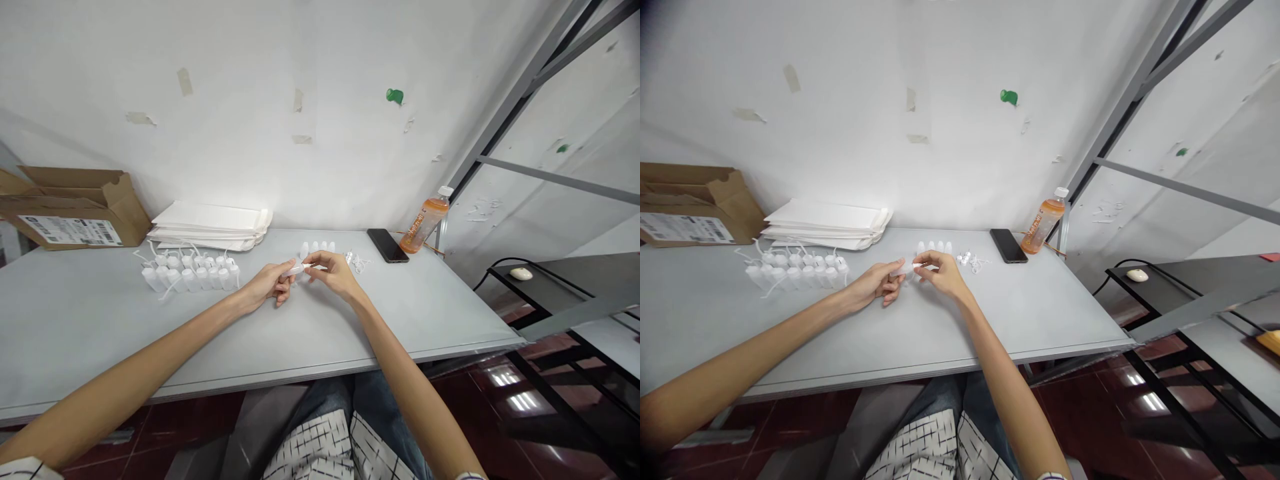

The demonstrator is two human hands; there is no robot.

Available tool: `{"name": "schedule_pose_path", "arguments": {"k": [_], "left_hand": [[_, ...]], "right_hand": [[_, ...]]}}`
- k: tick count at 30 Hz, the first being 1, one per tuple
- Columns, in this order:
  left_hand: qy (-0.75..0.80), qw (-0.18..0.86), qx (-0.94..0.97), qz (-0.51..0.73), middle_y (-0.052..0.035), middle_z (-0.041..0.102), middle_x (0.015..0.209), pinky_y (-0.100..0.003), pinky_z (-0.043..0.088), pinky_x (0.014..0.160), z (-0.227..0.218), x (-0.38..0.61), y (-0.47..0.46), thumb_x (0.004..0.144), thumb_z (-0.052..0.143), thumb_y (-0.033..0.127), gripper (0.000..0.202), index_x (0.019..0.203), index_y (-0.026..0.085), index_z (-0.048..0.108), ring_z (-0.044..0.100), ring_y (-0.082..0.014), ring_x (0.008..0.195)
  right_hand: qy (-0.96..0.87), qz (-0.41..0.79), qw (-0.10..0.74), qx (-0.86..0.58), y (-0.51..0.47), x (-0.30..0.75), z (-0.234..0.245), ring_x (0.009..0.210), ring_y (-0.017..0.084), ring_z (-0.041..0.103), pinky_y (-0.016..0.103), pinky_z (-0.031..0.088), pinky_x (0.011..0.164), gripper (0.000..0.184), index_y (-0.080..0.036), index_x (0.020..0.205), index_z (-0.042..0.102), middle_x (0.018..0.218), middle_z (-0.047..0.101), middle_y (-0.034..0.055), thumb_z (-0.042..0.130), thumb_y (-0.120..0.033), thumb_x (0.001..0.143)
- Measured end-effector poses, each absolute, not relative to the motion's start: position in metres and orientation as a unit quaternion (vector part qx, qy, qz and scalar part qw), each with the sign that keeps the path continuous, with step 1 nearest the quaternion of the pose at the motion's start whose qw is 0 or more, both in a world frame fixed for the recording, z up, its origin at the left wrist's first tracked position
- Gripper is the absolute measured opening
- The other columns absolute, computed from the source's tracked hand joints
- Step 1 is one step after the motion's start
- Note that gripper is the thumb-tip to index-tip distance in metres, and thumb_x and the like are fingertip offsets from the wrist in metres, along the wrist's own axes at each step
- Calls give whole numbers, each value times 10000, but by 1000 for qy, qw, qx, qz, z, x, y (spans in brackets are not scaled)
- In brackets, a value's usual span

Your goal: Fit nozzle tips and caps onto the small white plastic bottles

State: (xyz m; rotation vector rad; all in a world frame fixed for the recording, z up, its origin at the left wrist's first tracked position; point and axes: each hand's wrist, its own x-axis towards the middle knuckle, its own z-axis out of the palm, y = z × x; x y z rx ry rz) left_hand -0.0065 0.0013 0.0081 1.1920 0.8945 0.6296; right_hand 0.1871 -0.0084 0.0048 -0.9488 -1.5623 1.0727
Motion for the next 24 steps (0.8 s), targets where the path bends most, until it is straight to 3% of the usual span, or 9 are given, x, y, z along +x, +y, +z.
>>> {"name": "schedule_pose_path", "arguments": {"k": [4,8,14,19,24], "left_hand": [[404,689,533,280,78,288,461,-238,379,402,7,-7,3,843,594,596,464,658,177,517,418,-113,379],[407,689,531,278,81,286,458,-243,382,394,5,-8,4,846,593,574,444,660,180,514,421,-117,367],[404,690,532,279,88,266,462,-242,391,402,5,-8,4,854,586,573,442,666,180,513,428,-117,366],[393,694,535,279,93,263,462,-238,386,386,5,-7,4,834,618,566,430,671,185,503,419,-115,362],[389,696,535,278,96,256,461,-233,382,378,5,-7,3,813,655,558,422,682,186,504,418,-115,363]], "right_hand": [[-638,439,484,-409,-12,186,7,779,177,659,280,550,575,324,-186,944,677,890,671,51,732,-449,763],[-649,456,432,-430,-13,185,7,609,141,644,236,484,478,325,-166,887,671,770,658,33,647,-485,834],[-627,451,457,-441,-13,185,6,598,152,673,234,456,447,384,-161,1067,662,909,695,68,687,-446,811],[-653,442,442,-427,-13,185,7,579,127,595,229,445,444,351,-155,905,706,766,662,40,662,-493,820],[-645,430,460,-432,-10,187,5,664,151,613,238,483,472,328,-167,964,711,784,666,41,702,-434,774]]}}
